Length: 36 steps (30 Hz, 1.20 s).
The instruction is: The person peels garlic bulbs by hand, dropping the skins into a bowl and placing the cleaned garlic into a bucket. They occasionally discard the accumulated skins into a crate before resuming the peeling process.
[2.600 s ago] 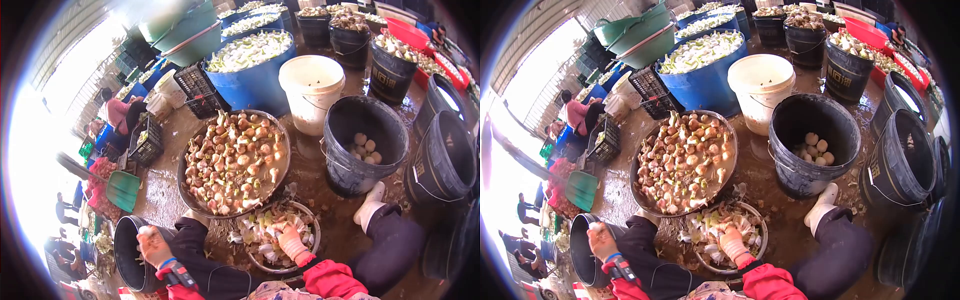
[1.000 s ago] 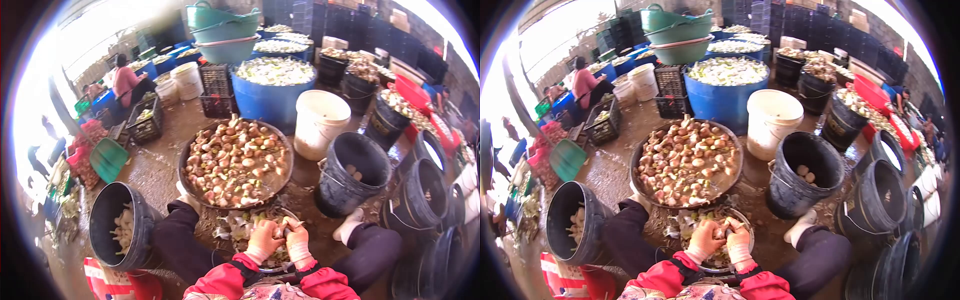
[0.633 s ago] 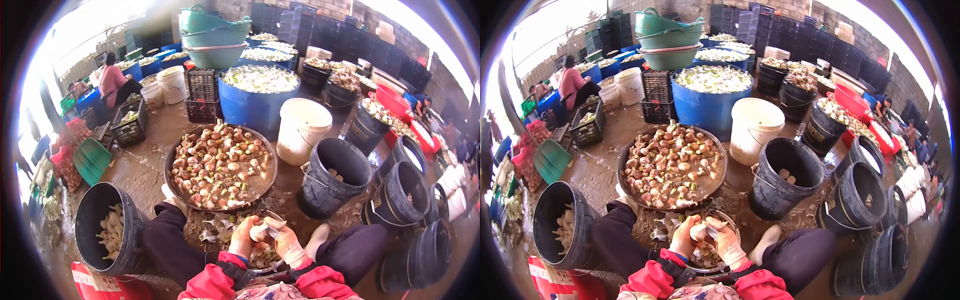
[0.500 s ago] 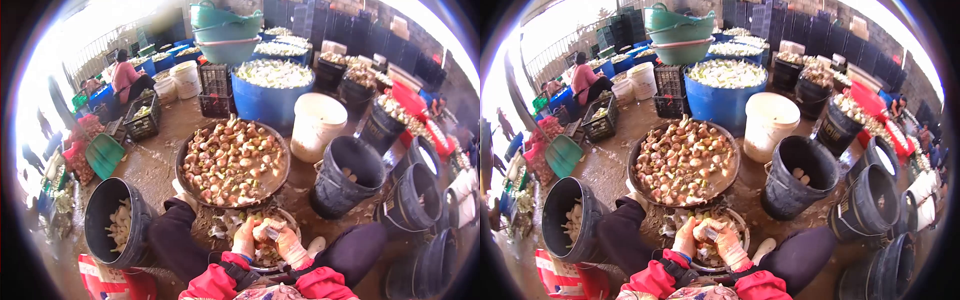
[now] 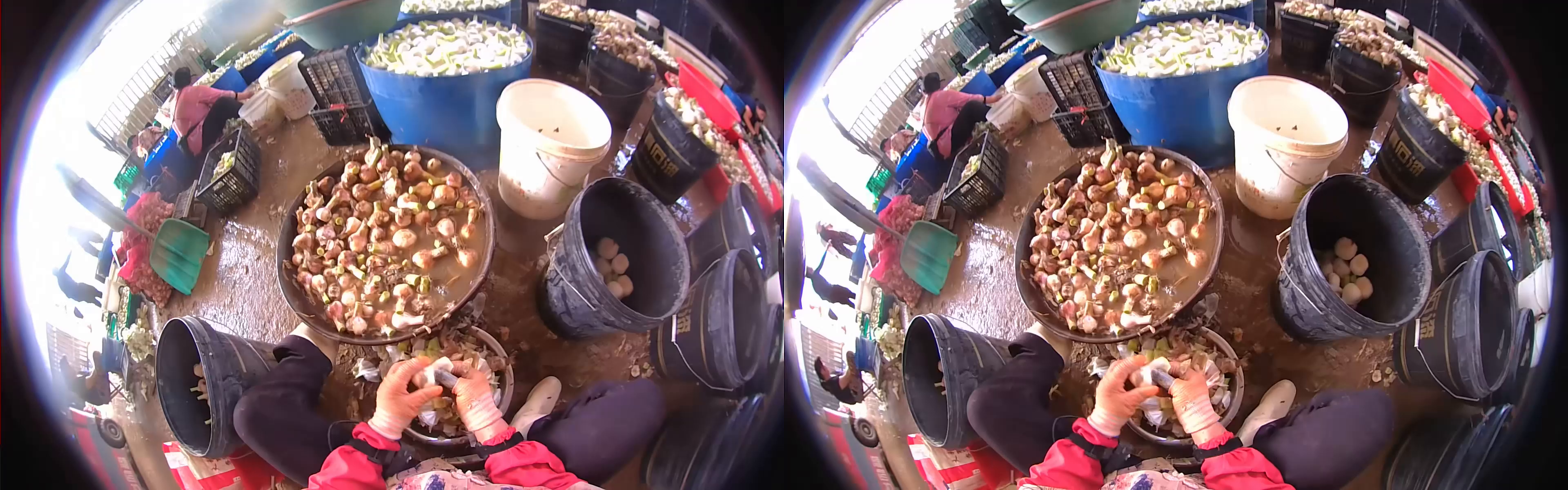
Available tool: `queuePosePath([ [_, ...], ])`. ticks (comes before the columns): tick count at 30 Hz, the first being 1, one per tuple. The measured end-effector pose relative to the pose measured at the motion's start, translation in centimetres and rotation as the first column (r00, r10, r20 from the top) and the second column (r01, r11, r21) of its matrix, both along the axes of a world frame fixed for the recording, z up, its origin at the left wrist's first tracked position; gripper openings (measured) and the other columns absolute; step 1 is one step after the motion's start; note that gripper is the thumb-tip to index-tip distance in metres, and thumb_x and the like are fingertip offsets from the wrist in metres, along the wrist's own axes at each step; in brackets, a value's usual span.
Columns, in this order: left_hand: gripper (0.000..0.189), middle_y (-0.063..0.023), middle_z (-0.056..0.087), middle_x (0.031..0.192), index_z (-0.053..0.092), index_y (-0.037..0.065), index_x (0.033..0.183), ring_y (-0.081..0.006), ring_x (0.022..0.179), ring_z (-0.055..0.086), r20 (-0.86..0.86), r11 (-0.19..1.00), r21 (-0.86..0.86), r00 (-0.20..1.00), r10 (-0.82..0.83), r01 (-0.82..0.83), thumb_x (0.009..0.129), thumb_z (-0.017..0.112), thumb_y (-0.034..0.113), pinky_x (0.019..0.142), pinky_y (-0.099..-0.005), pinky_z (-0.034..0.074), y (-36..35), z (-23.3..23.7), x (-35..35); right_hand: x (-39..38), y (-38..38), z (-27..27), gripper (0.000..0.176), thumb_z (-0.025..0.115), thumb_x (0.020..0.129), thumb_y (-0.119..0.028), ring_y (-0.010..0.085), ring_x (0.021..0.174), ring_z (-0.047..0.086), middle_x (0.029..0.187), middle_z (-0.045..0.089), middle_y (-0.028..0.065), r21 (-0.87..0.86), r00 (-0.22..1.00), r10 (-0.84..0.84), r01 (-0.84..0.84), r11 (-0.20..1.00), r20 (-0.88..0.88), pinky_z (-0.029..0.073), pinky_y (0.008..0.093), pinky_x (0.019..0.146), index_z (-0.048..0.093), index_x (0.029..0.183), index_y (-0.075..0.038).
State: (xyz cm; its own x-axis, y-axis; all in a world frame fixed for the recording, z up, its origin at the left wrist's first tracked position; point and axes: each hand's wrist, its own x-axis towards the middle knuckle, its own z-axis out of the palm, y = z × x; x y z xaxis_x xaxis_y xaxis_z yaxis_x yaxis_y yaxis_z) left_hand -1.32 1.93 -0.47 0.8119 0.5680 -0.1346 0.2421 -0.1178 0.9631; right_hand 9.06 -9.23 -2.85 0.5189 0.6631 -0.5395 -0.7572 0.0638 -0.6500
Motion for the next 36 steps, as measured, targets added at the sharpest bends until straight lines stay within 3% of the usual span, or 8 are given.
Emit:
queuePosePath([
  [5,0.050,-0.0034,0.062,0.067,0.054,0.006,0.115,-0.0086,0.051,0.052,-0.247,0.466,-0.837,0.958,0.147,-0.287,0.093,0.046,0.050,0.048,-0.0236,0.045,1.6,1.2,1.8,0.6,0.4,0.9,0.017,0.068,0.081,-0.009,0.0101,0.075,0.060,0.085,0.066,0.0023,0.001,0.926,0.153,-0.164,0.987,0.344,0.047,0.0233,0.067,0.065,0.095,0.000],
  [12,0.087,-0.0133,0.052,0.122,0.031,-0.001,0.137,-0.0187,0.101,0.055,-0.005,0.953,0.027,0.953,0.303,-0.303,0.080,0.065,0.053,0.087,-0.0291,0.044,-2.9,-3.4,-1.4,-1.6,0.4,1.5,0.017,0.062,0.083,-0.007,0.0136,0.085,0.062,0.095,0.068,0.0116,-0.246,0.613,0.368,-0.276,0.929,0.700,0.047,0.0273,0.077,0.065,0.099,-0.001],
  [15,0.073,-0.0128,0.056,0.117,0.038,-0.002,0.134,-0.0189,0.107,0.053,-0.041,0.865,-0.362,0.933,0.356,-0.346,0.086,0.061,0.048,0.095,-0.0318,0.040,-1.4,-1.3,-2.6,-3.7,0.4,0.6,0.010,0.064,0.081,-0.005,0.0099,0.075,0.059,0.082,0.065,0.0021,-0.181,0.306,0.280,-0.313,0.932,0.910,0.047,0.0246,0.072,0.065,0.091,-0.002],
  [19,0.047,-0.0060,0.065,0.087,0.053,0.009,0.123,-0.0093,0.051,0.050,-0.027,0.693,-0.674,0.946,0.323,-0.256,0.091,0.048,0.044,0.043,-0.0206,0.036,-1.4,1.7,-4.7,-5.1,-0.9,3.1,0.018,0.066,0.083,-0.010,0.0101,0.076,0.060,0.082,0.065,0.0012,-0.059,0.922,0.310,-0.305,0.951,0.232,0.049,0.0241,0.070,0.065,0.097,0.001],
  [25,0.036,-0.0066,0.061,0.083,0.048,0.010,0.118,-0.0125,0.052,0.051,0.195,0.603,-0.797,0.929,0.314,-0.037,0.091,0.050,0.033,0.043,-0.0230,0.037,-1.4,1.7,-6.5,-6.8,-0.8,2.0,0.014,0.066,0.082,-0.010,0.0109,0.068,0.062,0.080,0.065,0.0008,-0.133,0.949,0.166,-0.135,0.982,0.269,0.050,0.0231,0.062,0.066,0.094,-0.001],
  [29,0.029,-0.0105,0.059,0.083,0.049,0.010,0.108,-0.0184,0.059,0.055,0.183,0.557,-0.830,0.937,0.299,-0.016,0.089,0.053,0.032,0.047,-0.0290,0.041,-1.0,2.0,-8.4,-5.4,-0.1,0.2,0.010,0.060,0.083,-0.008,0.0118,0.060,0.059,0.069,0.064,0.0041,-0.609,0.422,0.521,0.099,0.787,0.742,0.046,0.0257,0.053,0.069,0.085,-0.004],
  [31,0.028,-0.0104,0.058,0.083,0.049,0.011,0.107,-0.0180,0.062,0.055,0.238,0.507,-0.859,0.929,0.282,0.066,0.089,0.054,0.031,0.049,-0.0296,0.042,-1.3,2.8,-9.3,-2.0,-1.2,-3.0,0.014,0.061,0.085,-0.019,0.0127,0.055,0.056,0.068,0.063,0.0024,-0.293,0.897,0.047,0.094,0.951,0.439,0.044,0.0281,0.053,0.068,0.088,-0.008],
  [36,0.035,-0.0077,0.057,0.080,0.056,0.006,0.112,-0.0188,0.064,0.056,0.078,0.507,-0.842,0.886,0.457,-0.187,0.091,0.058,0.034,0.054,-0.0296,0.045,-0.4,-1.7,-9.2,-1.4,-1.8,-3.8,0.033,0.066,0.084,-0.022,0.0141,0.084,0.063,0.091,0.068,0.0083,-0.652,0.368,0.634,-0.091,0.753,0.680,0.048,0.0260,0.074,0.060,0.112,-0.007],
])
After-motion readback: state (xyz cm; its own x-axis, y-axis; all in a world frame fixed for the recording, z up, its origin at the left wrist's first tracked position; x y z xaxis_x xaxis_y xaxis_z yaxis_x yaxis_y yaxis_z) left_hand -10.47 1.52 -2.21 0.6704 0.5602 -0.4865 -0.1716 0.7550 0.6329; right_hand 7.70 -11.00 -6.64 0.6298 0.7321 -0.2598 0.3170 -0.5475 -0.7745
